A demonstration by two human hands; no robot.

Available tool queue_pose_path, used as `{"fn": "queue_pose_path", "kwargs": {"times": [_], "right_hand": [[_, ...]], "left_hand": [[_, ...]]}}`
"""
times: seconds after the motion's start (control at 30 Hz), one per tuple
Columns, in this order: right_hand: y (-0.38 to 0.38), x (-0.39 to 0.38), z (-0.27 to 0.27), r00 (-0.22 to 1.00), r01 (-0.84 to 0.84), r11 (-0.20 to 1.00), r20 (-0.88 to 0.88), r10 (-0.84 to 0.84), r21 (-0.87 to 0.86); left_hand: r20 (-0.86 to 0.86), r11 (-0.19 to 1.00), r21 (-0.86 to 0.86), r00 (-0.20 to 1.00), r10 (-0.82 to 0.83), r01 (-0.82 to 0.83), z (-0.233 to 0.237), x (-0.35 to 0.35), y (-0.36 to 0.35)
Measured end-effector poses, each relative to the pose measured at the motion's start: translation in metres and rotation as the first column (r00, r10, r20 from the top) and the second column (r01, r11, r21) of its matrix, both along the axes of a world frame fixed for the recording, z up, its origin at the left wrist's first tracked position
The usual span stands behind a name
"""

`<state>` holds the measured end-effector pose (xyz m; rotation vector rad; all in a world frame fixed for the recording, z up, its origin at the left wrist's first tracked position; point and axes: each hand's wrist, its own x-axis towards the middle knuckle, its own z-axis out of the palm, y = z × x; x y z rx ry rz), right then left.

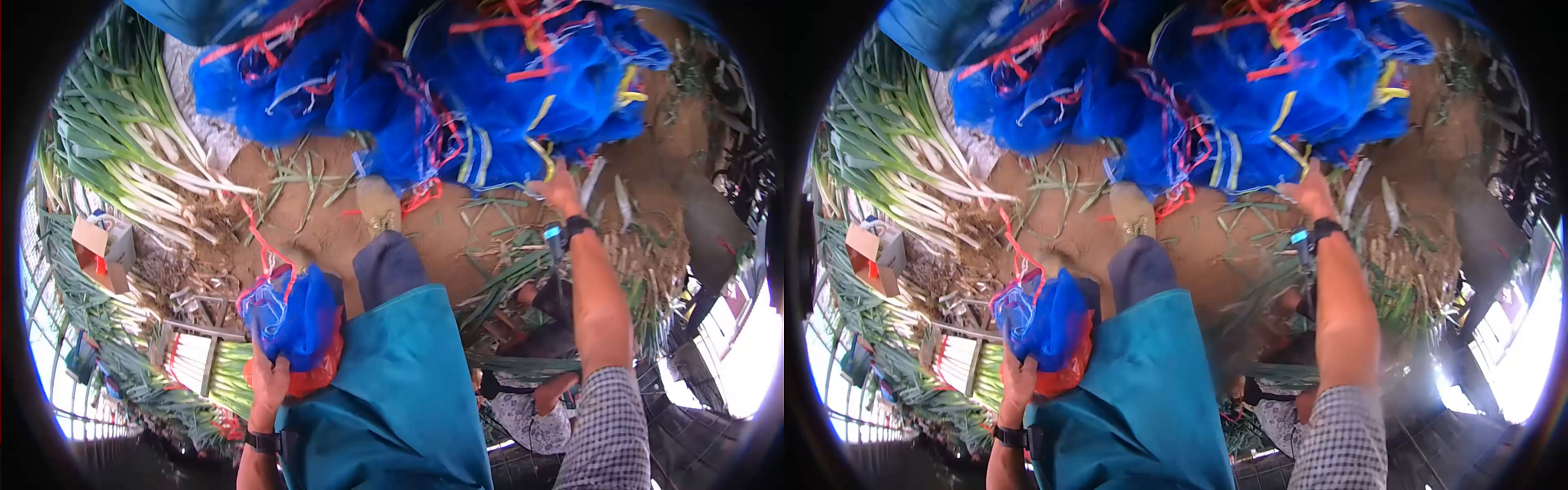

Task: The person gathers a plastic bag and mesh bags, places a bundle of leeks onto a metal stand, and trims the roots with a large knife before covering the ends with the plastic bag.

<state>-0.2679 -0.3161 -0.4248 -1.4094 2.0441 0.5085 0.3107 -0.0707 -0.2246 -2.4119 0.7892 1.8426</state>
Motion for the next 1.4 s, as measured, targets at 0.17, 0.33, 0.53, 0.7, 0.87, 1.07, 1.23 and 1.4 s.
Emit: {"fn": "queue_pose_path", "kwargs": {"times": [0.17, 0.33, 0.53, 0.7, 0.87, 1.07, 1.23, 1.4], "right_hand": [[0.093, 0.015, -0.081, 0.972, -0.200, 0.979, 0.117, 0.202, -0.026], [0.191, 0.133, 0.062, 0.876, 0.148, 0.899, 0.367, -0.313, 0.413], [0.190, 0.142, 0.147, 0.868, -0.020, 0.998, 0.496, -0.013, 0.061], [0.152, 0.147, 0.172, 0.890, -0.083, 0.988, 0.437, 0.132, -0.129], [0.110, 0.178, 0.191, 0.798, -0.032, 0.999, 0.600, 0.048, -0.037], [0.156, 0.256, 0.219, 0.289, -0.036, 0.944, 0.907, -0.304, 0.328], [0.135, 0.241, 0.220, 0.393, -0.136, 0.846, 0.812, -0.431, 0.515], [0.081, 0.149, 0.164, 0.647, 0.505, 0.840, 0.558, -0.519, 0.196]], "left_hand": [[-0.129, 0.969, -0.077, 0.962, -0.241, 0.233, -0.037, -0.002, 0.020], [-0.171, 0.983, 0.168, 0.984, -0.040, 0.070, -0.024, -0.018, 0.005], [-0.095, 0.989, -0.024, 0.985, -0.145, 0.143, -0.011, -0.020, 0.003], [-0.151, 0.991, 0.131, 0.988, 0.015, 0.005, -0.014, -0.021, 0.004], [-0.161, 0.995, 0.083, 0.986, -0.044, 0.058, -0.024, -0.031, 0.014], [-0.464, 0.722, 0.615, 0.596, 0.655, -0.315, -0.092, -0.098, -0.053], [-0.494, 0.885, 0.370, 0.867, -0.069, 0.281, -0.096, -0.163, -0.129], [-0.142, 0.731, -0.471, 0.776, -0.615, 0.493, -0.060, -0.131, -0.079]]}}
